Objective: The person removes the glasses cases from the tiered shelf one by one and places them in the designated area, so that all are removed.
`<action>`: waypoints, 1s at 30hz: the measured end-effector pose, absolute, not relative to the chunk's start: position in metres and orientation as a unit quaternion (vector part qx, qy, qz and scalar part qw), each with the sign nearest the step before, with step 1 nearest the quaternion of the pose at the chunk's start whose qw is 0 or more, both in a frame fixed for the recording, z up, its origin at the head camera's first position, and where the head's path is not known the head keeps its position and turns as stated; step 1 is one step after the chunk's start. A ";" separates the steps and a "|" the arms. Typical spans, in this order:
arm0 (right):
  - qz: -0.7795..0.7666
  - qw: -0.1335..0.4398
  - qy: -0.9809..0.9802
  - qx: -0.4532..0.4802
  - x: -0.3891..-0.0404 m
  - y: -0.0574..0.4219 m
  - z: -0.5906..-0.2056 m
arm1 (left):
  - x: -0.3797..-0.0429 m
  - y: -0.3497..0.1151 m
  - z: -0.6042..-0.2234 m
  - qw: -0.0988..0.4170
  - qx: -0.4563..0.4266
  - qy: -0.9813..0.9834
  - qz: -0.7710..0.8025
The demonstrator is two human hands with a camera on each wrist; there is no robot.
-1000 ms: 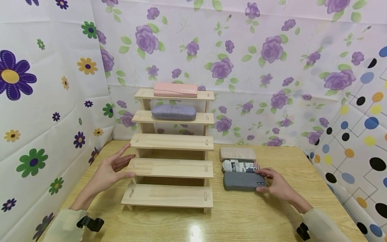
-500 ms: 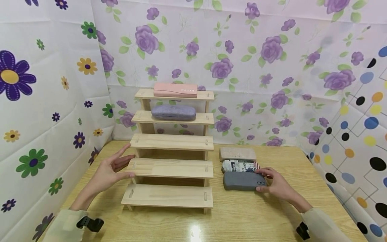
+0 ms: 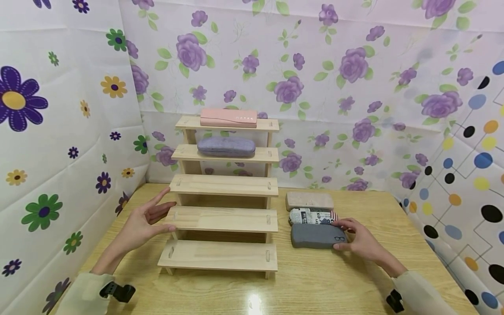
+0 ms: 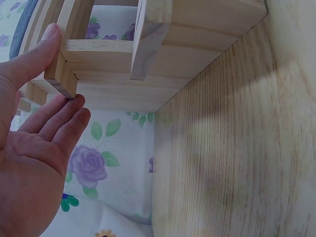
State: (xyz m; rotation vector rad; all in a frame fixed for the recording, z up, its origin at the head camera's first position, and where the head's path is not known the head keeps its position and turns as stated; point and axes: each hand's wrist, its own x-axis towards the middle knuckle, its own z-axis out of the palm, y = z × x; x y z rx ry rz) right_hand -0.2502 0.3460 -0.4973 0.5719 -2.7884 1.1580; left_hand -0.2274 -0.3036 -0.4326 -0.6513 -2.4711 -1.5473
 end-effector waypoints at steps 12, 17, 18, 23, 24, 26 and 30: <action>0.361 0.043 -0.911 0.198 -0.245 0.352 -0.482 | -0.227 -0.303 -0.432 0.072 -0.217 -0.819 -0.526; 0.359 0.041 -0.910 0.202 -0.247 0.352 -0.473 | -0.227 -0.304 -0.432 0.074 -0.219 -0.820 -0.524; 0.358 0.040 -0.910 0.204 -0.247 0.352 -0.471 | -0.227 -0.305 -0.432 0.074 -0.220 -0.820 -0.524; 0.366 0.034 -0.904 0.216 -0.246 0.346 -0.461 | -0.226 -0.305 -0.431 0.072 -0.220 -0.821 -0.522; 0.367 0.034 -0.903 0.219 -0.246 0.345 -0.459 | -0.226 -0.305 -0.431 0.072 -0.220 -0.821 -0.521; 0.370 0.033 -0.901 0.223 -0.245 0.342 -0.457 | -0.227 -0.305 -0.431 0.072 -0.219 -0.821 -0.522; 0.369 0.036 -0.900 0.230 -0.245 0.338 -0.456 | -0.228 -0.305 -0.431 0.070 -0.218 -0.821 -0.523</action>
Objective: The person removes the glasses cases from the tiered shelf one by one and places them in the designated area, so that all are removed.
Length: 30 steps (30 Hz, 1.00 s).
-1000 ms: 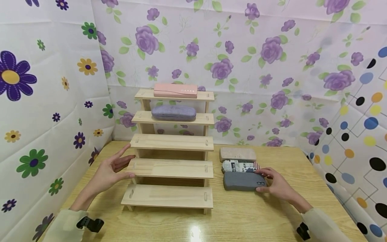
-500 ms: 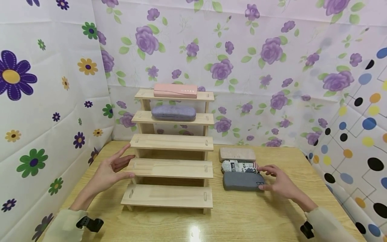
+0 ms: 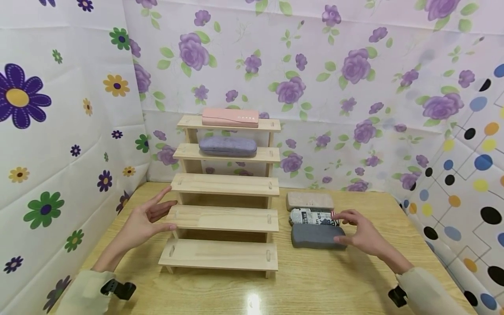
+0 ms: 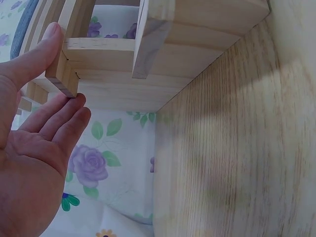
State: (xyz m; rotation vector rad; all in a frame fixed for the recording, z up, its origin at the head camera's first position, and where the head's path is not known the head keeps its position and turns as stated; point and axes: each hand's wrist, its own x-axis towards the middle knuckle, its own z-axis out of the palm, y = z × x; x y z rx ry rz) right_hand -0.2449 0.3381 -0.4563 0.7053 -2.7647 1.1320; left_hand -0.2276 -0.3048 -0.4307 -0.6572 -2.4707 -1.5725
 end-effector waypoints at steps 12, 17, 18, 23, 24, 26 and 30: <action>0.375 0.036 -0.894 0.241 -0.240 0.322 -0.451 | -0.228 -0.305 -0.431 0.066 -0.215 -0.824 -0.520; 0.377 0.033 -0.892 0.248 -0.238 0.317 -0.446 | -0.227 -0.305 -0.430 0.070 -0.218 -0.824 -0.519; 0.378 0.033 -0.891 0.250 -0.237 0.315 -0.445 | -0.227 -0.305 -0.429 0.071 -0.218 -0.824 -0.519; 0.383 0.028 -0.889 0.249 -0.235 0.307 -0.437 | -0.226 -0.305 -0.429 0.071 -0.215 -0.824 -0.519; 0.383 0.029 -0.890 0.247 -0.234 0.305 -0.435 | -0.226 -0.305 -0.429 0.070 -0.215 -0.824 -0.520; 0.381 0.033 -0.890 0.248 -0.234 0.302 -0.432 | -0.226 -0.305 -0.429 0.069 -0.215 -0.823 -0.521; 0.374 0.048 -0.890 0.256 -0.235 0.294 -0.425 | -0.226 -0.304 -0.428 0.069 -0.216 -0.823 -0.520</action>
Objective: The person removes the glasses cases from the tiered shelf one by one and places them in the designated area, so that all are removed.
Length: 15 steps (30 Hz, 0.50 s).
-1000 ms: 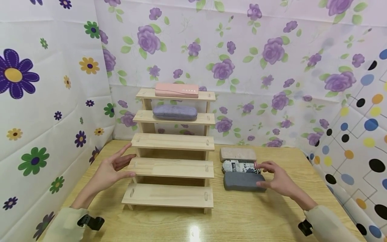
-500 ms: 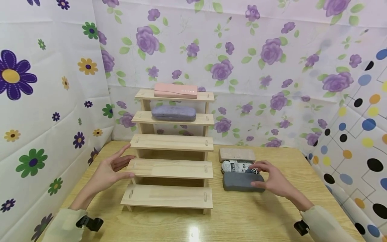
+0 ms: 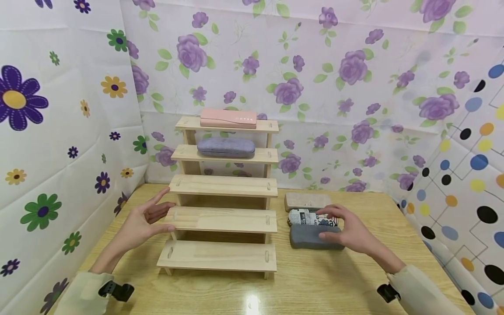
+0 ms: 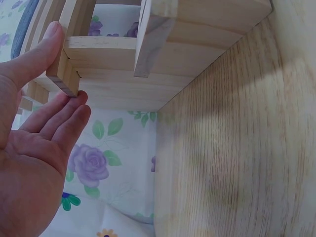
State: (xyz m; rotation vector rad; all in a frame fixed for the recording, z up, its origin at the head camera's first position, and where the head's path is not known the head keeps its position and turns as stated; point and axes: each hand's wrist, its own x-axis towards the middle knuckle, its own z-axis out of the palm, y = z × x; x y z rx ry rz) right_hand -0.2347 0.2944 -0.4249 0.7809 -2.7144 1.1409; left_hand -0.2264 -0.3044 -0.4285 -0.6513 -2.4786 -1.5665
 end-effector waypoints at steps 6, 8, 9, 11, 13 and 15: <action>0.376 0.056 -0.882 0.278 -0.238 0.279 -0.412 | -0.226 -0.305 -0.429 0.066 -0.216 -0.823 -0.520; 0.382 0.054 -0.878 0.283 -0.238 0.274 -0.408 | -0.226 -0.305 -0.429 0.064 -0.215 -0.823 -0.522; 0.383 0.053 -0.878 0.284 -0.238 0.272 -0.406 | -0.226 -0.305 -0.429 0.063 -0.215 -0.823 -0.522; 0.387 0.048 -0.876 0.282 -0.239 0.267 -0.403 | -0.226 -0.306 -0.429 0.062 -0.214 -0.823 -0.522; 0.390 0.045 -0.876 0.279 -0.239 0.263 -0.401 | -0.227 -0.306 -0.429 0.062 -0.213 -0.824 -0.522; 0.393 0.042 -0.875 0.279 -0.239 0.260 -0.400 | -0.227 -0.306 -0.429 0.063 -0.213 -0.825 -0.520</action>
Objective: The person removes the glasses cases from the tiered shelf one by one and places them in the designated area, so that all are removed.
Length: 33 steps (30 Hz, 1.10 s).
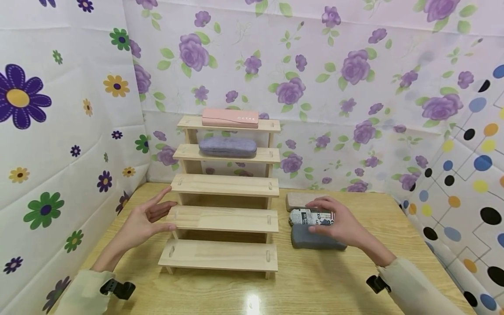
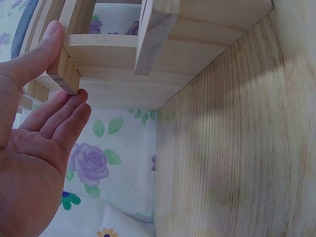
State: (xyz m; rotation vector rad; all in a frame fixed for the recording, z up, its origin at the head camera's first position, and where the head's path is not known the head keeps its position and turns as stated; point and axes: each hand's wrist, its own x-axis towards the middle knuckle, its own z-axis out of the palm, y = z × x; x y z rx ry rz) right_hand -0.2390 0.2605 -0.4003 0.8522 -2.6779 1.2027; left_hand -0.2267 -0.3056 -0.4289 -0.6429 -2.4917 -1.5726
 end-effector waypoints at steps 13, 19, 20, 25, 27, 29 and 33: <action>0.404 0.040 -0.868 0.285 -0.239 0.256 -0.403 | -0.223 -0.309 -0.431 0.072 -0.217 -0.821 -0.523; 0.405 0.044 -0.867 0.286 -0.240 0.259 -0.406 | -0.221 -0.310 -0.429 0.073 -0.219 -0.821 -0.521; 0.406 0.045 -0.867 0.286 -0.241 0.259 -0.406 | -0.222 -0.310 -0.429 0.072 -0.218 -0.822 -0.521; 0.408 0.042 -0.865 0.288 -0.242 0.257 -0.402 | -0.224 -0.312 -0.429 0.068 -0.216 -0.822 -0.522; 0.407 0.044 -0.865 0.289 -0.242 0.255 -0.399 | -0.224 -0.313 -0.429 0.068 -0.216 -0.822 -0.522; 0.403 0.051 -0.866 0.292 -0.243 0.254 -0.395 | -0.224 -0.313 -0.429 0.068 -0.214 -0.823 -0.523; 0.385 0.076 -0.869 0.301 -0.243 0.249 -0.384 | -0.225 -0.313 -0.430 0.070 -0.213 -0.823 -0.522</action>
